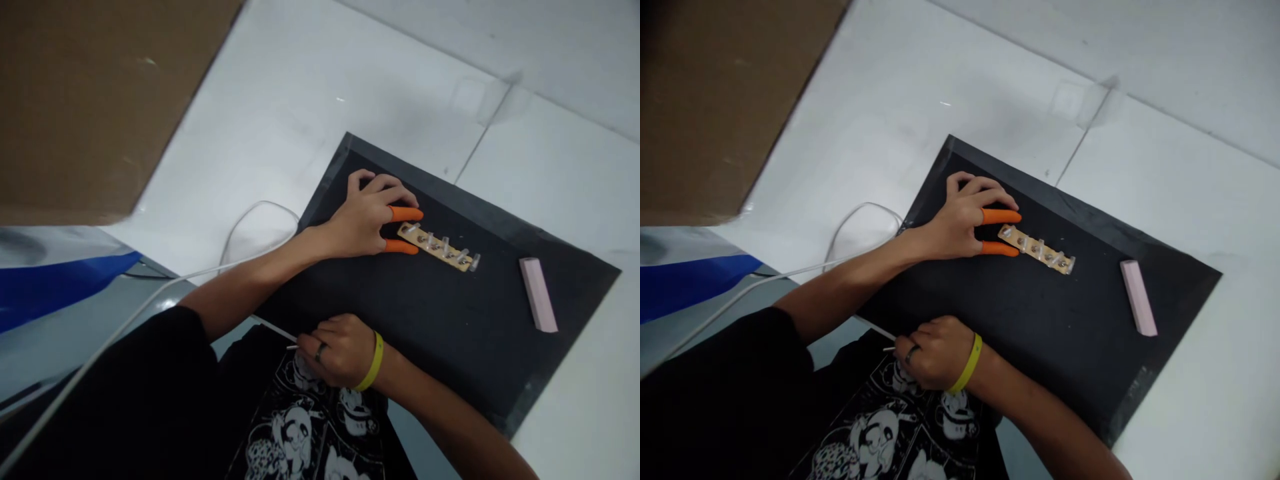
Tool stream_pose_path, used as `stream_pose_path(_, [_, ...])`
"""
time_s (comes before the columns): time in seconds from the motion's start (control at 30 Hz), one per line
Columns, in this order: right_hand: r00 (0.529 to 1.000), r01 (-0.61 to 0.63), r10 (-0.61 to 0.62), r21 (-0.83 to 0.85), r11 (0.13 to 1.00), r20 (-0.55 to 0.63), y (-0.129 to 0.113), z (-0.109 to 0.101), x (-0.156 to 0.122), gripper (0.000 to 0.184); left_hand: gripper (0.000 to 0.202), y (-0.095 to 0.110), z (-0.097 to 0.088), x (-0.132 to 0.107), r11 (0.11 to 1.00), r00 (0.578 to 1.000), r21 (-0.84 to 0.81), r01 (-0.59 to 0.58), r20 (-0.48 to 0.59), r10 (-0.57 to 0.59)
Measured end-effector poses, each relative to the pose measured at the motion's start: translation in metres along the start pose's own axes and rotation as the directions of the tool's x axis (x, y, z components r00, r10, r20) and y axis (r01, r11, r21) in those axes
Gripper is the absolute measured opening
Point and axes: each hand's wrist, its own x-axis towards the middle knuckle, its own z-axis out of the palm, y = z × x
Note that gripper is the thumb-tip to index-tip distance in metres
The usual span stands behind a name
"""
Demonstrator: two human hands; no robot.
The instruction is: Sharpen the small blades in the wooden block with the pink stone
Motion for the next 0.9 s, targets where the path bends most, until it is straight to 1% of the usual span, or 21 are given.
stream_pose_path(0.07, [1.000, 0.015, -0.015, -0.023, 1.000, -0.008, 0.001, 0.002, -0.002, 0.029, 0.050, 0.001, -0.001, 0.001, 1.000, 1.000, -0.016, -0.011, 0.005, 0.011])
stream_pose_path(0.17, [0.999, 0.036, -0.035, -0.059, 0.998, 0.024, 0.002, 0.005, -0.004, 0.028, 0.053, 0.004, -0.002, 0.003, 0.999, 1.000, -0.031, -0.014, 0.025, 0.014])
stream_pose_path(0.27, [0.994, 0.050, -0.040, -0.097, 0.994, 0.100, 0.004, 0.008, -0.006, 0.027, 0.049, 0.007, -0.001, 0.008, 0.999, 0.999, -0.042, -0.031, 0.031, 0.032])
stream_pose_path(0.37, [0.988, 0.061, -0.043, -0.118, 0.991, 0.147, 0.004, 0.009, -0.007, 0.026, 0.037, 0.010, 0.000, 0.014, 0.998, 0.999, -0.051, -0.048, 0.016, 0.048])
stream_pose_path(0.43, [0.990, 0.062, -0.045, -0.126, 0.990, 0.134, 0.004, 0.009, -0.008, 0.023, 0.026, 0.011, -0.001, 0.019, 0.998, 0.998, -0.043, -0.052, 0.021, 0.053])
stream_pose_path(0.5, [0.993, 0.067, -0.053, -0.125, 0.990, 0.110, 0.005, 0.010, -0.008, 0.022, 0.019, 0.013, -0.003, 0.024, 0.998, 0.997, -0.027, -0.063, 0.046, 0.064])
stream_pose_path(0.6, [0.993, 0.065, -0.051, -0.131, 0.989, 0.104, 0.006, 0.011, -0.008, 0.024, 0.015, 0.015, -0.006, 0.029, 0.995, 0.992, 0.006, -0.095, 0.079, 0.094])
stream_pose_path(0.8, [0.987, 0.067, -0.050, -0.115, 0.991, 0.151, 0.008, 0.011, -0.008, 0.031, 0.007, 0.022, -0.006, 0.030, 0.983, 0.986, 0.088, -0.158, 0.071, 0.152])
stream_pose_path(0.9, [0.987, 0.055, -0.035, -0.127, 0.990, 0.157, 0.007, 0.011, -0.009, 0.032, 0.007, 0.026, -0.004, 0.030, 0.979, 0.983, 0.106, -0.174, 0.073, 0.167])
